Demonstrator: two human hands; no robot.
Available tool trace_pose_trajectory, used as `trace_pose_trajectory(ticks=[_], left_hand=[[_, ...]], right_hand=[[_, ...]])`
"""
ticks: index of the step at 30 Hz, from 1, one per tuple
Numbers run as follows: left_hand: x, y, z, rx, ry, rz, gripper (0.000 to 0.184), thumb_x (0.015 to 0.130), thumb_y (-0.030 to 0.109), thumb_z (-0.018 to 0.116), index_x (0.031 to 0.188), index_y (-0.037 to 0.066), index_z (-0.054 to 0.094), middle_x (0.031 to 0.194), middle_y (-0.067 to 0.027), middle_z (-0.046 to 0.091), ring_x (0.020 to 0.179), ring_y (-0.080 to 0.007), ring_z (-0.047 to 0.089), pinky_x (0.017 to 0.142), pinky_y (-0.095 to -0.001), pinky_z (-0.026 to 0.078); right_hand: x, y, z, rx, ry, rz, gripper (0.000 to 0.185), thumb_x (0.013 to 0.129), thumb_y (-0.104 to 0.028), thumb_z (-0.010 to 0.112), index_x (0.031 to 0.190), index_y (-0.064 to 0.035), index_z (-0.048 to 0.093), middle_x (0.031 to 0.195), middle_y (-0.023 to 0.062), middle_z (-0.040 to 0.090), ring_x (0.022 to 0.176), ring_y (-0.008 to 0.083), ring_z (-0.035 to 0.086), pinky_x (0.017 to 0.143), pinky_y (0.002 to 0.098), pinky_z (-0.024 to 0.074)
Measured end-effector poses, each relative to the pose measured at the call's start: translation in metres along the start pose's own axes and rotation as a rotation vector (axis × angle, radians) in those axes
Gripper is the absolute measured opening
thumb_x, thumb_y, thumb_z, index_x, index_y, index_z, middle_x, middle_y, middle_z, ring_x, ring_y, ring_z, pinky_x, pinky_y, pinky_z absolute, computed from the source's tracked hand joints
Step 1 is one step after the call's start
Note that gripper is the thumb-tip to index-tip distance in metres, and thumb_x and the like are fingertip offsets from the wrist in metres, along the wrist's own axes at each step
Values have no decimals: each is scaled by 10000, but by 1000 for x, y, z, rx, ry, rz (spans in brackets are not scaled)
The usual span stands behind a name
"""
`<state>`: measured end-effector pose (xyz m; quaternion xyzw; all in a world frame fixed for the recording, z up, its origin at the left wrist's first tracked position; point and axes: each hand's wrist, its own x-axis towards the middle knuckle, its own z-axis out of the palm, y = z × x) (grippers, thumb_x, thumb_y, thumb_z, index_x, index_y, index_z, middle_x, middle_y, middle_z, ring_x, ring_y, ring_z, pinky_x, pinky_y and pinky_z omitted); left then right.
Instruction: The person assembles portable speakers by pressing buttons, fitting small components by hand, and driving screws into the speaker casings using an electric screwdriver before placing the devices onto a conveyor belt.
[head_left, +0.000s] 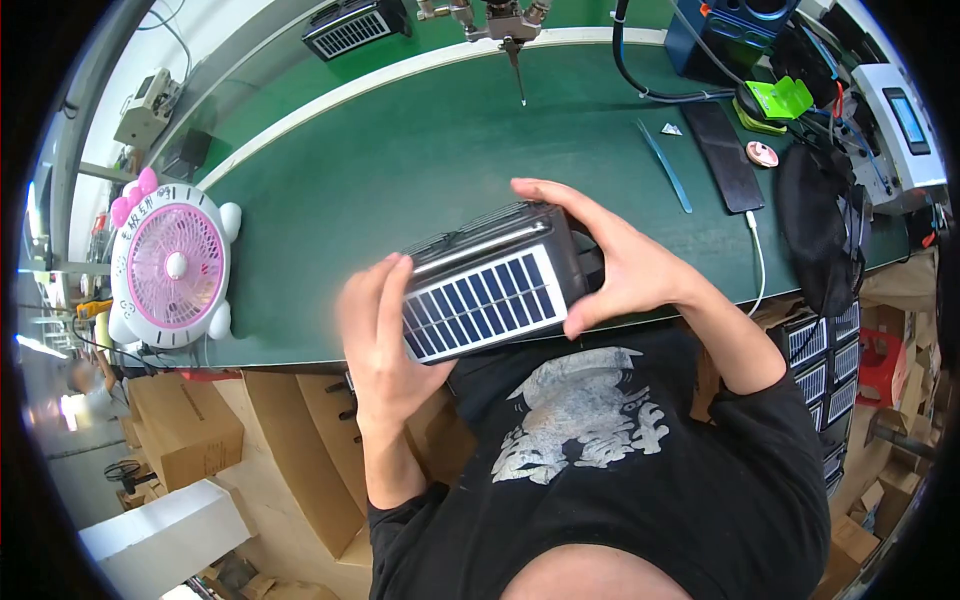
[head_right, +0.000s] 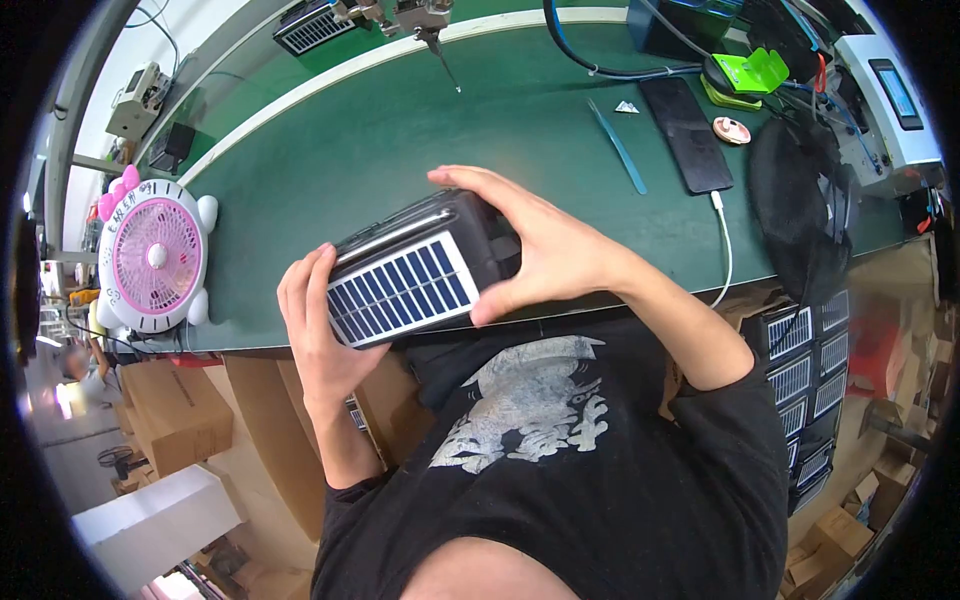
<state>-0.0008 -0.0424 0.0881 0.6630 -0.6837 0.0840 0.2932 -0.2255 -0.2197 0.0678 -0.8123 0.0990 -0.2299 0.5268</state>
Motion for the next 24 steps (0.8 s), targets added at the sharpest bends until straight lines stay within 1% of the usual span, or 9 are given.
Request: trace_pose_trajectory(ticks=[1,4,5,6,8,9,14,18,24], left_hand=[[0,-2,0,-37,18,-9,921,478,55,838,1336,11,507,1298,-175,545,1167,-391,525,1002,-471,419],[0,-9,-3,-93,-3,-24,918,499,89,860,1338,8,499,1303,-192,545,1173,-413,518,1005,-487,402],[0,-11,-3,-118,-19,-22,925,498,93,863,1342,7,494,1309,-193,539,1193,-413,504,1016,-487,394],[1,-15,-2,-141,-31,-19,932,497,98,865,1345,6,489,1315,-194,533,1213,-414,489,1027,-487,386],[2,-18,-3,-176,-73,-42,933,504,102,863,1350,6,481,1332,-194,516,1247,-412,461,1049,-490,364],[4,-18,-3,-182,-93,-40,941,509,111,865,1357,6,471,1336,-194,508,1253,-415,456,1058,-494,356],[21,-6,-12,-1,-223,4,971,521,207,889,1361,9,443,1333,-200,490,1274,-425,439,1091,-519,325],[16,-10,-4,-123,-166,-43,970,508,289,908,1333,28,471,1315,-193,511,1231,-396,468,1050,-504,356],[10,-13,1,-160,-89,18,925,516,314,904,1301,27,508,1299,-189,531,1211,-376,477,1015,-476,378]], right_hand=[[-1,4,3,19,21,-75,1234,537,-395,940,1515,-54,270,1537,178,325,1444,363,294,1177,444,277],[-2,0,3,-31,3,-164,1257,534,-417,937,1518,-40,251,1542,186,316,1455,377,266,1182,444,269],[-2,1,6,-140,35,-184,1213,535,-420,935,1486,-26,294,1493,204,365,1406,396,339,1150,449,314],[-1,1,9,-137,41,-180,1213,535,-420,935,1486,-26,294,1493,204,365,1406,396,339,1150,449,314],[2,-1,20,-163,173,-260,1128,554,-417,923,1433,-16,343,1409,216,429,1308,397,437,1086,458,377],[4,-1,27,-197,275,-324,1029,571,-407,903,1365,9,397,1302,211,501,1176,384,525,1006,461,430],[5,-6,34,-262,400,-380,941,575,-404,886,1288,45,466,1194,207,574,1055,383,591,919,440,483],[2,-6,38,-279,453,-415,913,565,-405,887,1241,65,494,1154,207,597,996,384,613,864,422,509],[-3,-7,41,-307,454,-422,949,549,-415,893,1254,69,482,1165,210,596,1000,379,609,886,443,498]])
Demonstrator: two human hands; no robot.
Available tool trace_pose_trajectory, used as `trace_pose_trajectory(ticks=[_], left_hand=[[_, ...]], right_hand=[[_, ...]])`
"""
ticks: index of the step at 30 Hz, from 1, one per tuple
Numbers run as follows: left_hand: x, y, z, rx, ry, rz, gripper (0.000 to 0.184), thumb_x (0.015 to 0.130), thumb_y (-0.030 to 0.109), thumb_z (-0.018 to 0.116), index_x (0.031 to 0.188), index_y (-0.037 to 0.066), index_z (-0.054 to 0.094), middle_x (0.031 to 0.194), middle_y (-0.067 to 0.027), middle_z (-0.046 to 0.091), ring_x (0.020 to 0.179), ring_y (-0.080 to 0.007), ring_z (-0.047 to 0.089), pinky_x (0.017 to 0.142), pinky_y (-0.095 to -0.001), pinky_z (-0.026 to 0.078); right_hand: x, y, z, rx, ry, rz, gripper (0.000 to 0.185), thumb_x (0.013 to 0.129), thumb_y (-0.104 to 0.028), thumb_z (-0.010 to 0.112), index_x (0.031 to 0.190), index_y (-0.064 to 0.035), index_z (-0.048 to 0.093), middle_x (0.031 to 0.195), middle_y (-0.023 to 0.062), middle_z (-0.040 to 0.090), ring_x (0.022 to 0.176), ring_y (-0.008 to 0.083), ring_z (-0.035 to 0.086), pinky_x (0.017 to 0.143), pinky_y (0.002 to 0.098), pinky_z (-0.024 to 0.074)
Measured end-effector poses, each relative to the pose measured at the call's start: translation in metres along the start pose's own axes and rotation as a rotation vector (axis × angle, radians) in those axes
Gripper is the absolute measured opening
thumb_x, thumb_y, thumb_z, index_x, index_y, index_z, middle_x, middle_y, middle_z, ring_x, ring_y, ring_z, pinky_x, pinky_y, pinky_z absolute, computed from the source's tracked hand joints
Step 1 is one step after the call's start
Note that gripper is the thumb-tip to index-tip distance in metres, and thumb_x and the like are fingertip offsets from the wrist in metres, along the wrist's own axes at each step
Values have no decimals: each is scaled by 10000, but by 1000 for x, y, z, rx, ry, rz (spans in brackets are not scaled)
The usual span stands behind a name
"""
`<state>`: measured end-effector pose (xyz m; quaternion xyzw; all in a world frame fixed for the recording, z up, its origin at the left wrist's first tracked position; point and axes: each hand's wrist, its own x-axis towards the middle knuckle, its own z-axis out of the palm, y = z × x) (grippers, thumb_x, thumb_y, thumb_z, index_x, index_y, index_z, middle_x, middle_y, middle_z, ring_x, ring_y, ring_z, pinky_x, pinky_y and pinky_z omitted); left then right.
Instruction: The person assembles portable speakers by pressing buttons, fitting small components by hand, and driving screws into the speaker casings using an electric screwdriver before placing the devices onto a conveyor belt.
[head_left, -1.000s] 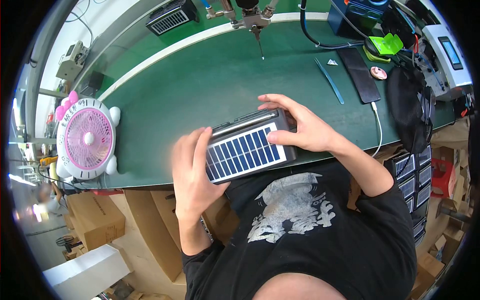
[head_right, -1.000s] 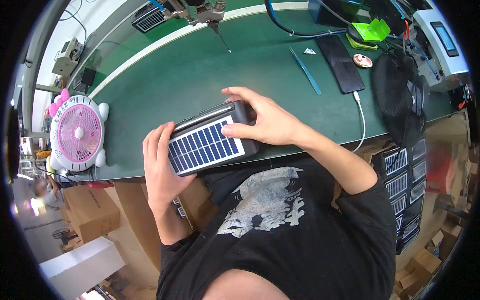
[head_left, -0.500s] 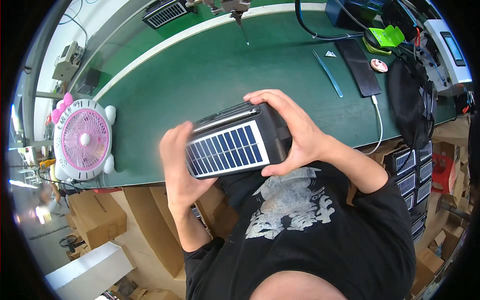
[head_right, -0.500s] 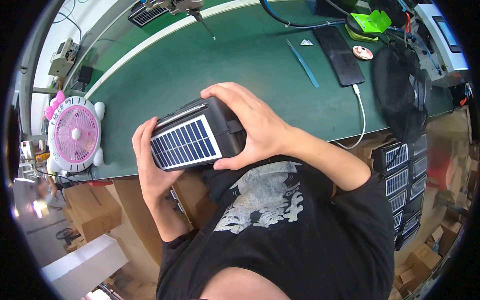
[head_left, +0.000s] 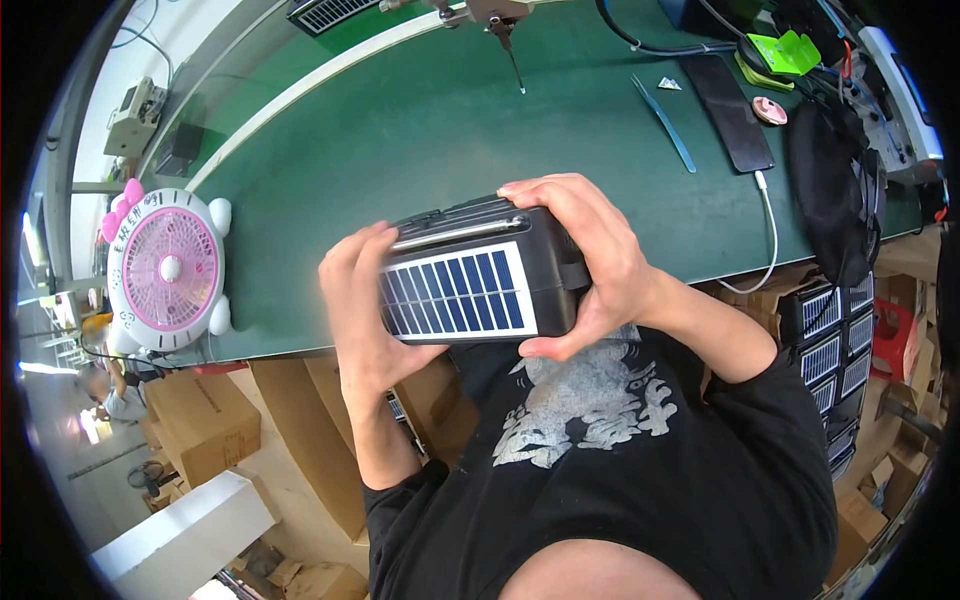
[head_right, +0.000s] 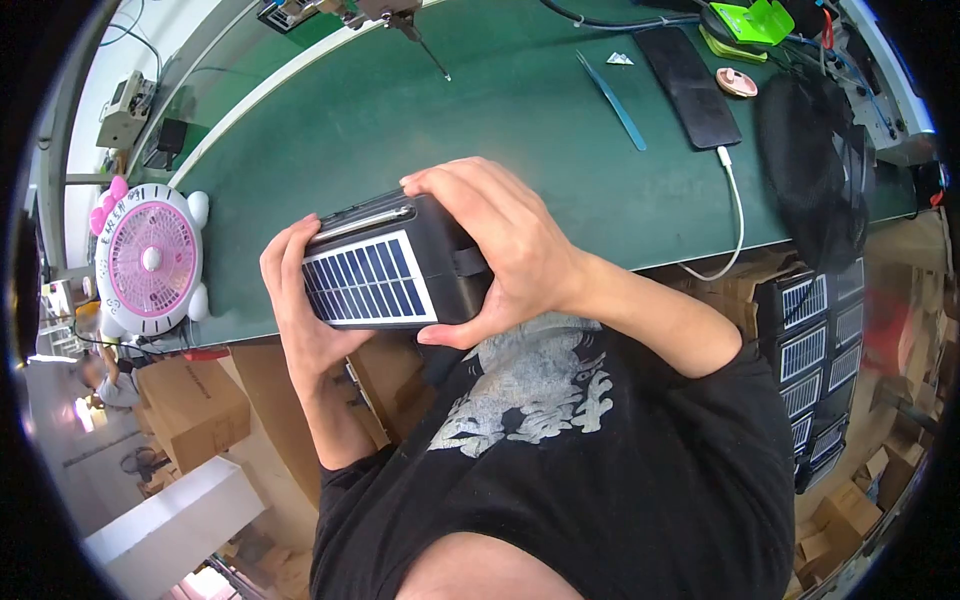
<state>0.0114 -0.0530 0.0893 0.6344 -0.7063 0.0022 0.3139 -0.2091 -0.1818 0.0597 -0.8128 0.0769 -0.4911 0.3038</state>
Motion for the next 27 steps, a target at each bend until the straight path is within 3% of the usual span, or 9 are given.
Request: trace_pose_trajectory(ticks=[8,10,11,12,15,19,20,23,27], left_hand=[[-15,9,3,109,89,43,960,523,326,905,1337,24,495,1329,-207,525,1206,-411,499,1021,-520,381],[-18,13,1,152,97,61,986,513,366,916,1344,35,501,1324,-209,530,1208,-415,498,1021,-535,379],[-16,18,-5,101,84,41,993,505,387,920,1345,47,513,1293,-198,541,1181,-408,509,1012,-538,389],[-13,18,-10,110,100,37,993,505,387,920,1345,47,513,1293,-198,541,1181,-408,509,1012,-538,389],[-4,13,-24,96,-56,72,956,522,320,921,1345,51,516,1271,-180,522,1142,-392,511,994,-517,413],[29,19,-33,83,-224,108,959,542,232,902,1389,77,482,1399,-190,423,1261,-405,445,1039,-525,390],[36,17,-33,90,-213,109,959,542,232,902,1389,77,482,1399,-190,423,1261,-405,445,1039,-525,390],[57,13,-28,3,-505,258,1022,564,261,875,1448,62,402,1394,-202,439,1269,-402,456,1074,-509,371],[68,11,-20,-77,-547,238,996,577,264,844,1429,1,400,1289,-192,512,1192,-372,515,1028,-458,410]], right_hand=[[1,9,-8,61,-65,-84,899,573,-432,892,1222,53,503,1196,225,599,1089,395,613,944,470,498],[3,12,-11,1,-111,-252,952,559,-477,914,1242,25,480,1223,226,599,1100,416,627,941,507,507],[5,12,-15,-47,-153,-295,840,666,-483,866,1216,25,485,1229,228,597,1114,412,622,945,514,512],[4,14,-15,-42,-159,-312,840,666,-483,866,1216,25,485,1229,228,597,1114,412,622,945,514,512],[-4,23,-14,-225,-202,-604,526,899,-398,641,1173,43,556,1273,223,595,1188,395,588,1016,513,473],[-10,21,-10,-298,-209,-729,291,934,-260,612,1114,-36,566,1274,162,611,1187,339,602,1057,487,444],[-12,20,-8,-321,-201,-756,301,919,-215,625,1156,-51,539,1272,147,613,1188,317,604,1060,473,443],[-13,18,-13,-360,-251,-821,323,916,-182,620,1197,-61,516,1270,136,615,1190,297,604,1066,455,440],[-21,17,-19,-427,-253,-701,364,917,-175,615,1249,-70,509,1319,125,595,1230,276,582,1099,435,417]])
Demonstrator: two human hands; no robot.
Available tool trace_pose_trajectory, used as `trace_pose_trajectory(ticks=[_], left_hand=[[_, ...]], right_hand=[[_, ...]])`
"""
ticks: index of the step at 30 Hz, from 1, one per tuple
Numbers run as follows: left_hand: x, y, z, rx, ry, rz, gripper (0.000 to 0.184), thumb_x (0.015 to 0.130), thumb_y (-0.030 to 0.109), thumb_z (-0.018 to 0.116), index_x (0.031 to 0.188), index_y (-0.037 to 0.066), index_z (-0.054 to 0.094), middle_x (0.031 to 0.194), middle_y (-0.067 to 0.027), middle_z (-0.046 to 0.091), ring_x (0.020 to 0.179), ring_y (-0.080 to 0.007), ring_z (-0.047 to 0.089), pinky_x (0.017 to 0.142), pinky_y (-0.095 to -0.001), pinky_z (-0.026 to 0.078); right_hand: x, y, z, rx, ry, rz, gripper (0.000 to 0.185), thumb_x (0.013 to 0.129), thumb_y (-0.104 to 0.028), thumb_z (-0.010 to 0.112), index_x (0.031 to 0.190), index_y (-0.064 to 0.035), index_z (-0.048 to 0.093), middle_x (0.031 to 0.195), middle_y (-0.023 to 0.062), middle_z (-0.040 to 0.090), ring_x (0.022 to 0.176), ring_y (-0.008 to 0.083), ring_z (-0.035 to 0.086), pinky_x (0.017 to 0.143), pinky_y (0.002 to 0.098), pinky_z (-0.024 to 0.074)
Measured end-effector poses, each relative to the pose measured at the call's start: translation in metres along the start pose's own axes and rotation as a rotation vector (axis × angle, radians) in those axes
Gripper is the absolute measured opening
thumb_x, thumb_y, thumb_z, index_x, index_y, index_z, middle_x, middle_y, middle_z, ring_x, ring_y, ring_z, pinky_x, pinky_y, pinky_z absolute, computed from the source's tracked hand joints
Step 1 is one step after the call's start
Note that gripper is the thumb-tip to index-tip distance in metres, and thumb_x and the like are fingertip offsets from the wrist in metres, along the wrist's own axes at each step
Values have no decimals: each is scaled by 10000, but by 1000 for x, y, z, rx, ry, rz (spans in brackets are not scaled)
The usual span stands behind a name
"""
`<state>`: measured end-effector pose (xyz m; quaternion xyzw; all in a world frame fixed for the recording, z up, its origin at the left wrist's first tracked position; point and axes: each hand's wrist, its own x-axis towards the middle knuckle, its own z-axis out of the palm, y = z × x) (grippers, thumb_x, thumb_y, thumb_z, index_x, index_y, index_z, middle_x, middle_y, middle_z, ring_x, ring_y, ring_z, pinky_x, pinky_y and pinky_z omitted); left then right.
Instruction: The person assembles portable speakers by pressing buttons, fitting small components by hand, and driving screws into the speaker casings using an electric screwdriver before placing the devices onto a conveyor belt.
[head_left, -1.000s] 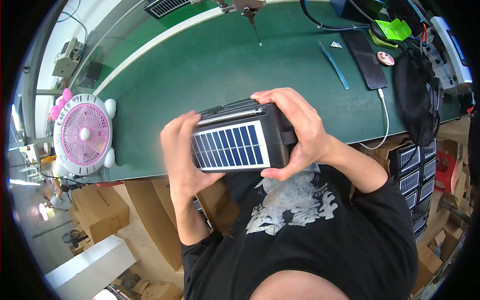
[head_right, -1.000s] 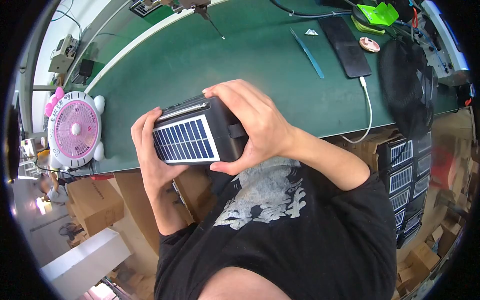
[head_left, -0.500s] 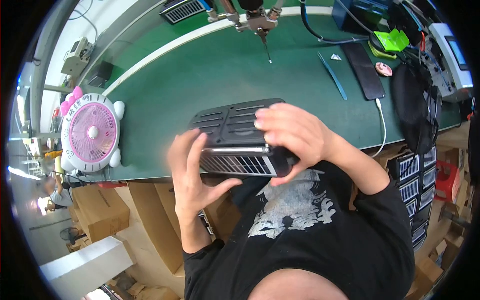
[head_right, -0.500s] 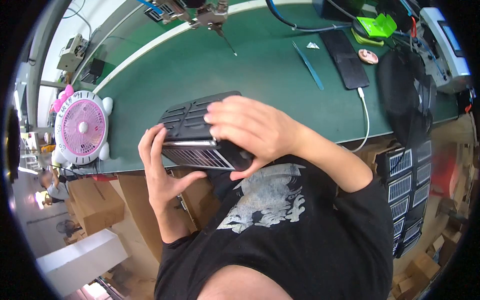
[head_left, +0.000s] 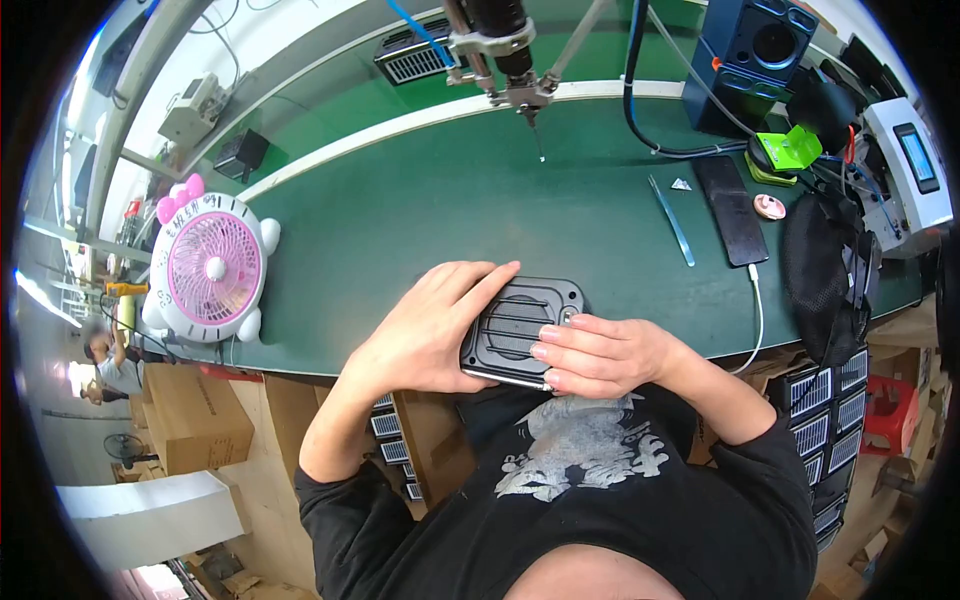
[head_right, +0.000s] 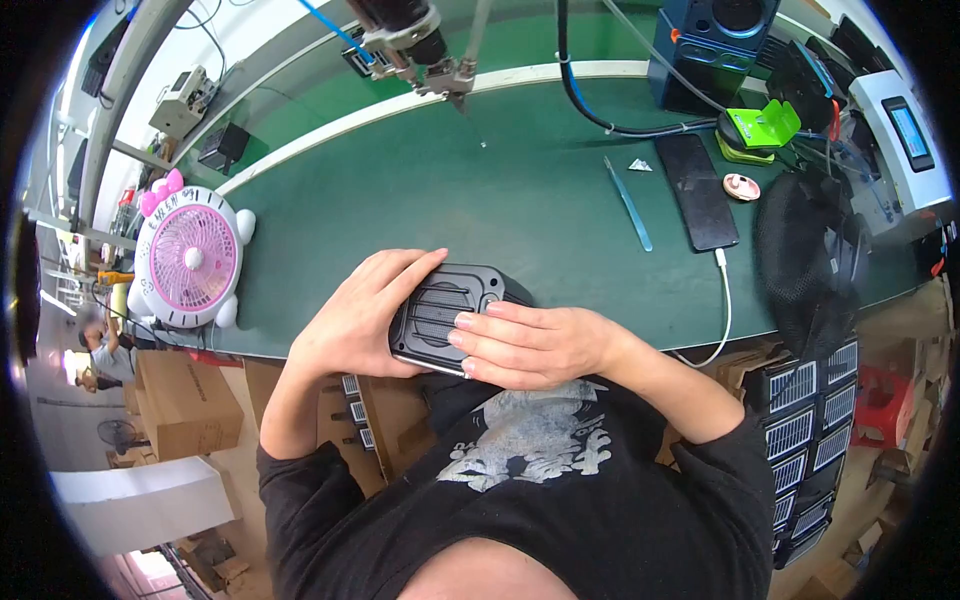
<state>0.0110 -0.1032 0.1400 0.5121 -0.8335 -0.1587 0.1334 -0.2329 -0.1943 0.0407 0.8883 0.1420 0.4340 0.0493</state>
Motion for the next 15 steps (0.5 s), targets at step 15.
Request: trace_pose_trajectory(ticks=[15], left_hand=[[28,-119,-27,806,582,-142,994,540,103,847,1425,46,397,1315,-176,500,1208,-382,491,998,-495,396]], right_hand=[[-15,-24,-23,302,-248,762,607,812,-221,733,1339,-29,499,1385,205,475,1237,370,513,1042,476,437]])
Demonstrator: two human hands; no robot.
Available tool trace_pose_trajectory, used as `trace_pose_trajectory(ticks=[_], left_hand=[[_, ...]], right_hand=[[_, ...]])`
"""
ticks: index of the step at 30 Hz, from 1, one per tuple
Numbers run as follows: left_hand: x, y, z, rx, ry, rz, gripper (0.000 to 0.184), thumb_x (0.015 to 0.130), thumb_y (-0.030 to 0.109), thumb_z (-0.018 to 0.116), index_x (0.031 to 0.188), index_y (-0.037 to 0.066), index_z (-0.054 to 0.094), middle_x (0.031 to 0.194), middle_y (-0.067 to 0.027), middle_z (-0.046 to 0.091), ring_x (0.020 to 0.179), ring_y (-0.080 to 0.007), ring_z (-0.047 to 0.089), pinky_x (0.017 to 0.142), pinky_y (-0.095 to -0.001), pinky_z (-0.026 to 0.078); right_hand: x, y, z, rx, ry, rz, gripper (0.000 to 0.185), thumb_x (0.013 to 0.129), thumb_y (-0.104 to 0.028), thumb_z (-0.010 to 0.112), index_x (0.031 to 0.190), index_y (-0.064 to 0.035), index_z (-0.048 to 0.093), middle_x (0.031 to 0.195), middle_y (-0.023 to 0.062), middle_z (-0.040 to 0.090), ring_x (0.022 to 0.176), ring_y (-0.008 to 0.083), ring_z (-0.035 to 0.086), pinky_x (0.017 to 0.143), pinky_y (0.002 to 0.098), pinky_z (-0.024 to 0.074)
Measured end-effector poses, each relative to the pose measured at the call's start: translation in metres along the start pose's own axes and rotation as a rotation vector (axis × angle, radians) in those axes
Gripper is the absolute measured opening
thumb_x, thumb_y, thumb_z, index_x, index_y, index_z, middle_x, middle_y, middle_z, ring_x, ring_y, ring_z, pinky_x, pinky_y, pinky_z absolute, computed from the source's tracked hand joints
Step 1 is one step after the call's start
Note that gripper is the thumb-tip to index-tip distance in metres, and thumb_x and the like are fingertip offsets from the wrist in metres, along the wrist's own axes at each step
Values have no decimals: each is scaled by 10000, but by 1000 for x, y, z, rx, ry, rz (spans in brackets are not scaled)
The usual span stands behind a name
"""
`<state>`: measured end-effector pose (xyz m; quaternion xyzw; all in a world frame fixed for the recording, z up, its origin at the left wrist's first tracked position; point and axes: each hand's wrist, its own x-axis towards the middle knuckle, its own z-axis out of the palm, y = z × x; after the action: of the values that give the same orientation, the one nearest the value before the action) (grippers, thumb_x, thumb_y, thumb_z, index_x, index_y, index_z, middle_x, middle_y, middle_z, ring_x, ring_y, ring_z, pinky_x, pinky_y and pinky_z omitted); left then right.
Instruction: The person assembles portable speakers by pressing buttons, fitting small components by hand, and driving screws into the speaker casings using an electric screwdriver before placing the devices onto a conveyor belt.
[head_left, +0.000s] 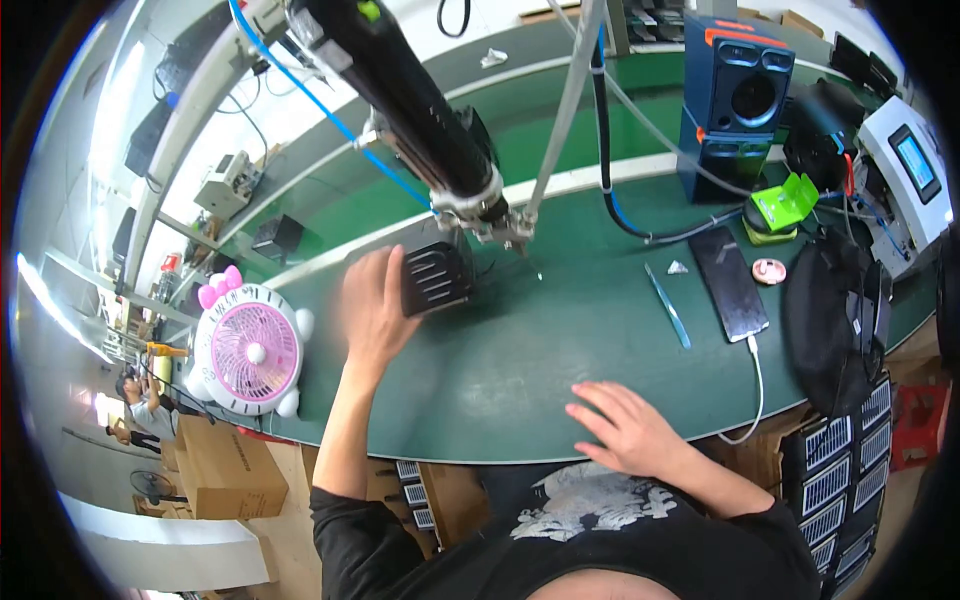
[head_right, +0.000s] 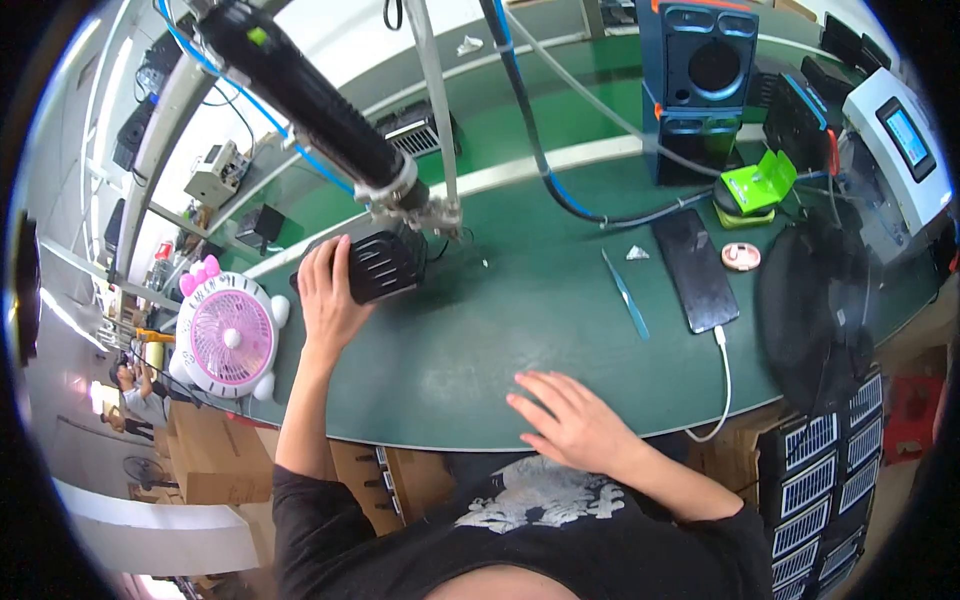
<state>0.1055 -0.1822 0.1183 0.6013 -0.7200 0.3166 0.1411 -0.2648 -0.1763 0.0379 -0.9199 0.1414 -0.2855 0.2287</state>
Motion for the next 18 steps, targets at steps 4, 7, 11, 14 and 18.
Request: trace_pose_trajectory(ticks=[4,7,11,14,18], left_hand=[[49,-13,61,74,98,37,854,600,228,828,1349,3,483,1341,-176,475,1277,-377,443,1081,-492,344],[94,-7,118,27,160,130,801,655,226,782,1369,13,490,1307,-194,503,1246,-396,467,1069,-504,355],[162,44,143,-100,85,168,1084,518,175,886,1471,77,377,1369,-154,441,1279,-373,431,1093,-499,352],[198,64,206,-24,215,188,1128,501,178,900,1483,98,349,1382,-142,422,1299,-352,411,1114,-491,332],[237,80,241,-37,241,204,1129,509,165,896,1491,107,342,1369,-151,418,1295,-358,412,1102,-490,340]], right_hand=[[4,3,1,25,-44,-24,591,822,-219,720,1337,-29,501,1352,193,497,1208,352,525,1019,461,446],[4,4,3,31,-63,-17,580,831,-217,709,1339,-28,502,1324,186,512,1179,333,538,1010,446,448],[2,7,5,15,-80,-10,566,851,-246,688,1338,-26,502,1309,175,522,1161,318,546,1010,426,444],[1,10,10,-7,-75,-8,529,865,-266,679,1302,-14,521,1304,168,528,1167,306,547,1005,417,445],[0,11,9,36,-62,-3,467,880,-252,664,1252,-1,535,1282,165,545,1171,295,548,1003,411,444]])
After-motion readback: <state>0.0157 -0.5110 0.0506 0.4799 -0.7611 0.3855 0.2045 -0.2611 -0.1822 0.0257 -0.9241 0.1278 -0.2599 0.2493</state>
